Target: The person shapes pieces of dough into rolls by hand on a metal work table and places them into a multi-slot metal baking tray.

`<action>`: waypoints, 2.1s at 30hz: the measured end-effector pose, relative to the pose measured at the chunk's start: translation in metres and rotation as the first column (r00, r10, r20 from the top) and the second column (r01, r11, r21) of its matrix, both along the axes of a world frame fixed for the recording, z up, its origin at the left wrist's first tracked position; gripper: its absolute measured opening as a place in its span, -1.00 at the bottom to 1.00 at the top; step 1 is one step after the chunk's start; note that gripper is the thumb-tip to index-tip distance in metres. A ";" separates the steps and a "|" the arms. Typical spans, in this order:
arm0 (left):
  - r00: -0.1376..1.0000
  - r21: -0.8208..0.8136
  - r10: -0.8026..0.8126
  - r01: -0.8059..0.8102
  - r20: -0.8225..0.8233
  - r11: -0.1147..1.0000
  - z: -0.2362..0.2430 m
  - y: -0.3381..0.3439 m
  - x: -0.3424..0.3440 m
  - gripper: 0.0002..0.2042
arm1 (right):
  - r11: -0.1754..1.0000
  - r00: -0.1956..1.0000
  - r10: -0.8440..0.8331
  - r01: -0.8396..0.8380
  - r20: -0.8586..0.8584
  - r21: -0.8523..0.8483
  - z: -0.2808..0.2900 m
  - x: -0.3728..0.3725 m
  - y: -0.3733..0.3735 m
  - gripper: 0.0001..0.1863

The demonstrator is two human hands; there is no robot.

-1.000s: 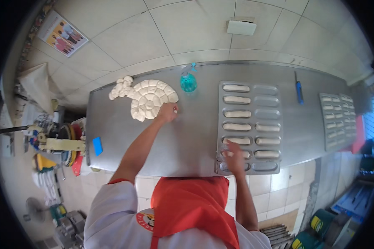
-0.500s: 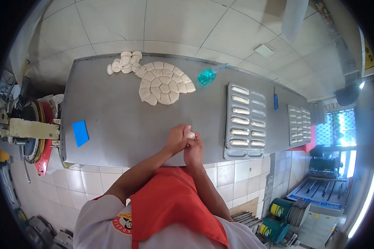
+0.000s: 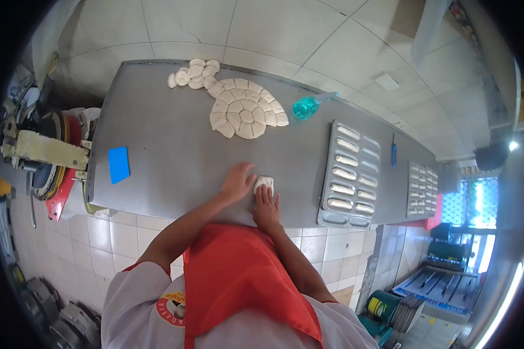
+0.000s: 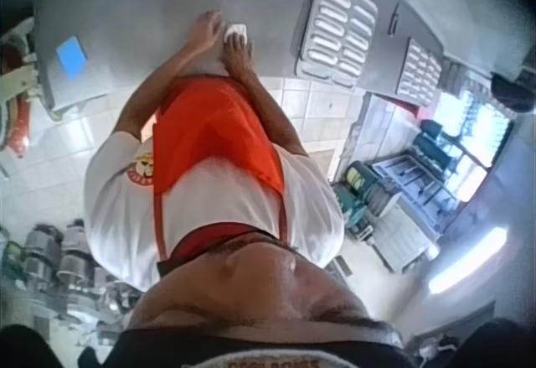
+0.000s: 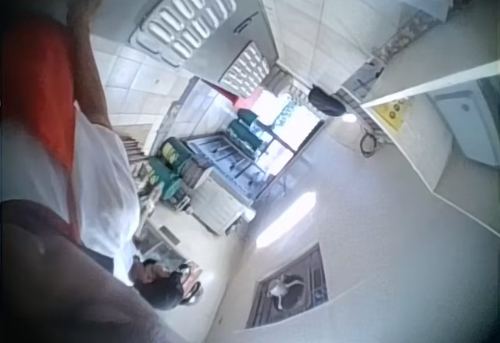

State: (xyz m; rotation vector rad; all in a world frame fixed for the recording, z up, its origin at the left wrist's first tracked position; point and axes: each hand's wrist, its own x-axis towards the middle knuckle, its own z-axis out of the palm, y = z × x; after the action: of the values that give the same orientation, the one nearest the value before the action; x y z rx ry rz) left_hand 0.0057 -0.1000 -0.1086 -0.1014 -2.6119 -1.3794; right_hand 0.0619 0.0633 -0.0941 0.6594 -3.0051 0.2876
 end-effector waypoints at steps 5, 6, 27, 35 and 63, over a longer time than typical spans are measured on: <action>0.949 -0.047 -0.314 0.315 0.039 0.948 -0.003 0.028 0.056 -0.62 | 0.975 0.953 0.021 0.047 0.303 -0.215 -0.001 -0.005 0.031 -0.52; 0.938 -0.084 -0.346 0.348 0.039 0.934 -0.013 0.034 0.064 -0.60 | 0.977 0.963 0.070 -0.013 0.259 -0.215 -0.009 -0.003 0.033 -0.52; 0.859 -0.196 -0.292 0.400 0.420 0.895 -0.013 0.022 -0.018 -0.75 | 0.949 0.901 0.235 -0.133 0.364 -0.285 -0.037 -0.108 0.068 -0.58; 0.939 -0.210 -0.245 0.297 0.240 0.932 -0.017 0.017 0.001 -0.71 | 0.871 0.879 0.310 -0.108 0.364 -0.480 -0.042 -0.083 0.087 -0.59; 0.870 -0.282 -0.378 0.467 0.317 0.838 -0.019 0.019 0.018 -0.64 | 0.889 0.910 0.391 -0.335 0.138 -0.312 -0.044 -0.064 0.093 -0.47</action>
State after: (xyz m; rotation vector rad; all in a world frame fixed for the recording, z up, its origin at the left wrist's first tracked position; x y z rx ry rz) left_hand 0.0235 -0.0812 -0.1277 -0.6394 -3.1697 -1.0654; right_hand -0.0017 0.1564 -0.1383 1.2273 -2.9026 0.8294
